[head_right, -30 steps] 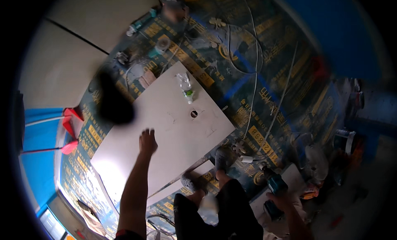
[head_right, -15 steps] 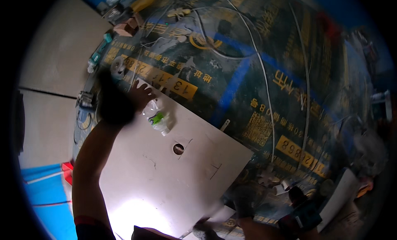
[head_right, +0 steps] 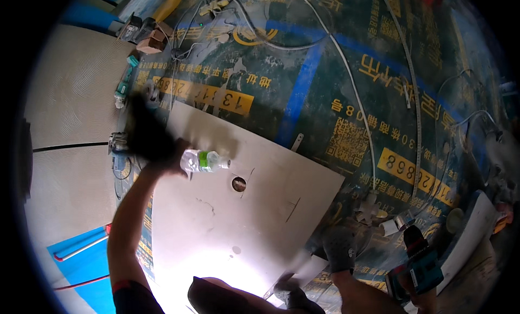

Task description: The person holds a cordless drill and uses a hole saw attachment to drill a circular opening into a white rectangular panel, applying water from a bottle to the drill bit during the process.

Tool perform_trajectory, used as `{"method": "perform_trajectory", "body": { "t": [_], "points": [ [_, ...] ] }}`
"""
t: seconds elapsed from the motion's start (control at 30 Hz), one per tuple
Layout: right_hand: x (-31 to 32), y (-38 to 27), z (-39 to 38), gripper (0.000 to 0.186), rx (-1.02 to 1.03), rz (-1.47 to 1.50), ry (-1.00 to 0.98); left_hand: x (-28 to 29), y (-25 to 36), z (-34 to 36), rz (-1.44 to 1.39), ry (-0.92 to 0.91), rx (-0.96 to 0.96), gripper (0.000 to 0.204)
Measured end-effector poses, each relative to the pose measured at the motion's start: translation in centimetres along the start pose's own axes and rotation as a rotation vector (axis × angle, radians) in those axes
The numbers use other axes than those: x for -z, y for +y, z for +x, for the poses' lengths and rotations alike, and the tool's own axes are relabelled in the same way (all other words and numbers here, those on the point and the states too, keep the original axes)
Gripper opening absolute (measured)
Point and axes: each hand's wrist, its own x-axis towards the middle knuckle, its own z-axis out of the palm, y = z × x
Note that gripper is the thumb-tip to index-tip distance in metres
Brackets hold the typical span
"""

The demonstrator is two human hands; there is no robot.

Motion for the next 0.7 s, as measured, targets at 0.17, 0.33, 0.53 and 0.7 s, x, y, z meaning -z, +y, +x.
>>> {"method": "perform_trajectory", "body": {
  "t": [0.17,0.33,0.53,0.7],
  "points": [
    [0.0,-0.6,0.0,0.029,0.011,-0.013,-0.024,-5.7,4.5,-5.6,-0.268,0.079,0.225,0.093],
    [-0.6,-2.4,0.5,0.029,0.061,-0.036,-0.109,-10.5,12.0,-10.4,-0.57,0.101,0.403,0.076],
    [-1.1,-5.2,1.6,0.029,0.134,-0.044,-0.192,-15.4,19.0,-14.9,-0.694,-0.024,0.207,0.073],
    [-1.4,-6.6,1.9,0.029,0.168,-0.066,-0.226,-17.1,23.2,-15.6,-0.779,-0.144,0.168,0.07]
  ]
}}
